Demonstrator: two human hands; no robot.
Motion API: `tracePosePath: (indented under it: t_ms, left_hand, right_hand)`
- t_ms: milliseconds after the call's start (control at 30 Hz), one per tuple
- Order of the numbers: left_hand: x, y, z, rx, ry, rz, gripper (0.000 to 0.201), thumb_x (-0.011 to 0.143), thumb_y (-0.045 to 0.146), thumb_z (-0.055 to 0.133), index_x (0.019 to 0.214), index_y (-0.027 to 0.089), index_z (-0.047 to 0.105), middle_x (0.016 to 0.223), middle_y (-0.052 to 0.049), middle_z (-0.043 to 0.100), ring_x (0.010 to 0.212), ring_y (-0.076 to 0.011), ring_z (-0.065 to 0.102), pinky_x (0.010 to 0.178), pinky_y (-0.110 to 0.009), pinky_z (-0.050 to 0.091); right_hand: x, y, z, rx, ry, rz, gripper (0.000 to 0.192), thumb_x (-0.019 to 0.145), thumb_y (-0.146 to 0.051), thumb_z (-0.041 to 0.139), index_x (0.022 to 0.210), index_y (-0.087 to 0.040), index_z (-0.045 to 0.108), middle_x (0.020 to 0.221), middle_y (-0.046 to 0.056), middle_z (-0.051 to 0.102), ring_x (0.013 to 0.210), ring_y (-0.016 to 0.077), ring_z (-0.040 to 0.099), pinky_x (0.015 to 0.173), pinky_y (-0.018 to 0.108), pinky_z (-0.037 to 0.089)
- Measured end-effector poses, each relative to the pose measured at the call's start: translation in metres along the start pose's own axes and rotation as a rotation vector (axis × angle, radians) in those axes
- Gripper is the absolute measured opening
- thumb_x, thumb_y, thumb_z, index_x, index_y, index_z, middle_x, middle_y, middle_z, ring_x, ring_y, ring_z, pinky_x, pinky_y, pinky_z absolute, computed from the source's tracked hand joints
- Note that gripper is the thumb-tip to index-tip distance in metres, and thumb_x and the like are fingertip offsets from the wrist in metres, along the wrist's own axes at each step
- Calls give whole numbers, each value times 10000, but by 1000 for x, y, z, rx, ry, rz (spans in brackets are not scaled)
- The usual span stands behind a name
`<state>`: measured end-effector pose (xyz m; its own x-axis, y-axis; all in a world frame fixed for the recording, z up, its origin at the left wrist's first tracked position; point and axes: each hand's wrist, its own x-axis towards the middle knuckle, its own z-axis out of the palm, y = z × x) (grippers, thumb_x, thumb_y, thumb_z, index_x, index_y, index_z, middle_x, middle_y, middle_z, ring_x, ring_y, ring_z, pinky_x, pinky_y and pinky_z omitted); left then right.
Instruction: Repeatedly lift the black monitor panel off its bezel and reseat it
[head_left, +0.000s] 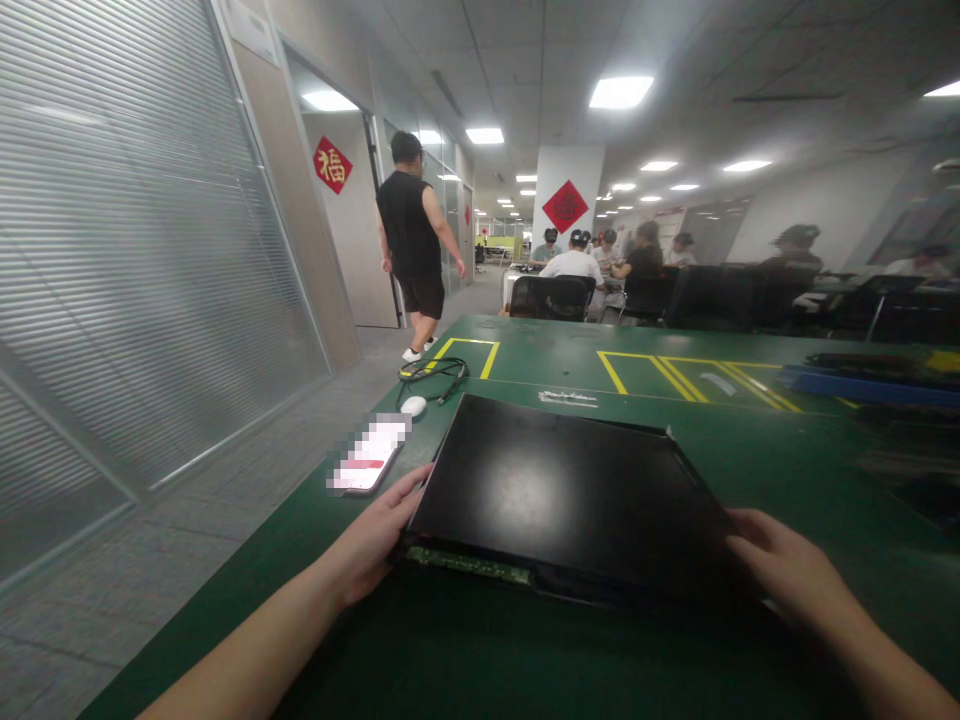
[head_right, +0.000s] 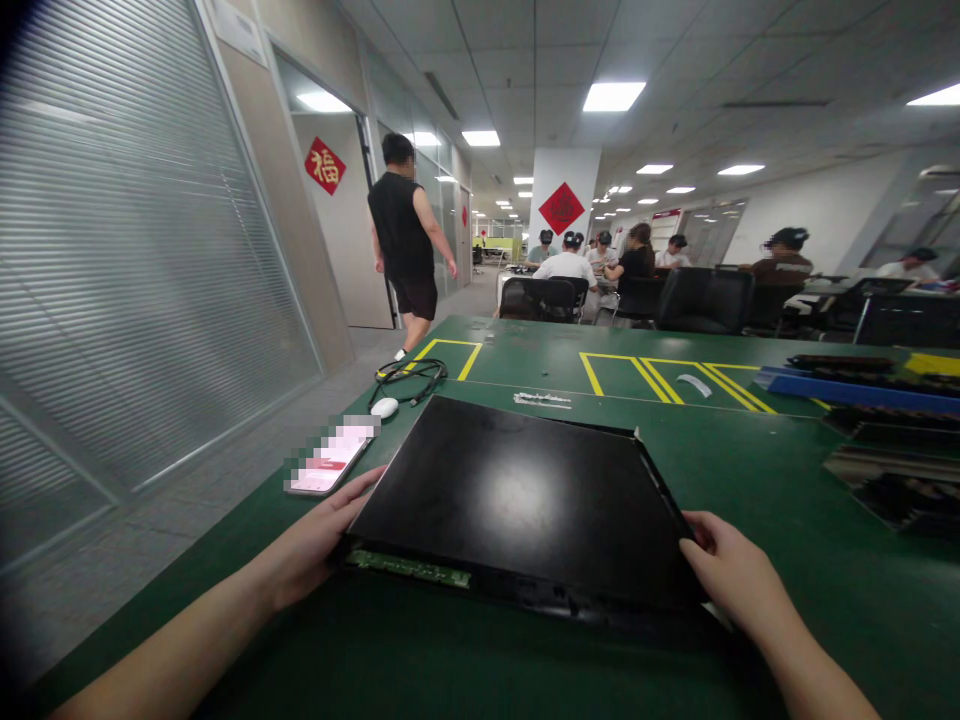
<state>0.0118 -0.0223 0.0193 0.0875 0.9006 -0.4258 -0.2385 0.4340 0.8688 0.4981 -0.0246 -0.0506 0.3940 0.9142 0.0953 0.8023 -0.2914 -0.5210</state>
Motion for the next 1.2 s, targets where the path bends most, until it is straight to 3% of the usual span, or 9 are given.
tracePosePath:
  t_ms: [200, 300, 767, 967, 1200]
  left_hand:
    - [-3, 8, -2, -32, -6, 58, 416, 892, 274, 654, 1301, 205, 665, 1204, -75, 755, 1111, -243, 694, 879, -298, 551]
    - [-2, 7, -5, -6, -39, 66, 454, 871, 351, 685, 1311, 240, 658, 1260, -62, 728, 1188, -268, 652, 932, -345, 534]
    - [-7, 8, -10, 107, 10, 154, 554, 747, 309, 801, 1284, 246, 682, 1400, -72, 628, 1375, -307, 475, 1138, -392, 361]
    - [-9, 10, -12, 162, -14, 184, 581, 704, 345, 833, 1263, 260, 699, 1427, -77, 602, 1410, -324, 419, 1169, -415, 308]
    - [-5, 7, -16, 183, -53, 184, 614, 704, 383, 831, 1293, 300, 677, 1431, -49, 601, 1422, -337, 389, 1169, -419, 314]
  right_hand:
    - [-8, -13, -4, 79, -74, 66, 491, 729, -412, 512, 1116, -175, 701, 979, 106, 747, 888, 299, 692, 760, 406, 522]
    - [-10, -16, -5, 90, -60, 74, 500, 724, -404, 507, 1122, -170, 700, 988, 109, 747, 889, 299, 693, 761, 404, 523]
    - [-11, -22, -7, 91, -20, 66, 459, 721, -378, 518, 1078, -175, 723, 957, 105, 749, 895, 300, 692, 762, 402, 532]
    - [-16, -28, -9, 107, -57, 83, 482, 742, -369, 515, 1128, -158, 713, 960, 104, 740, 838, 271, 689, 719, 375, 538]
    - [-16, -24, -5, 125, -17, 46, 391, 741, -343, 550, 1060, -214, 737, 867, 62, 737, 797, 239, 683, 676, 321, 516]
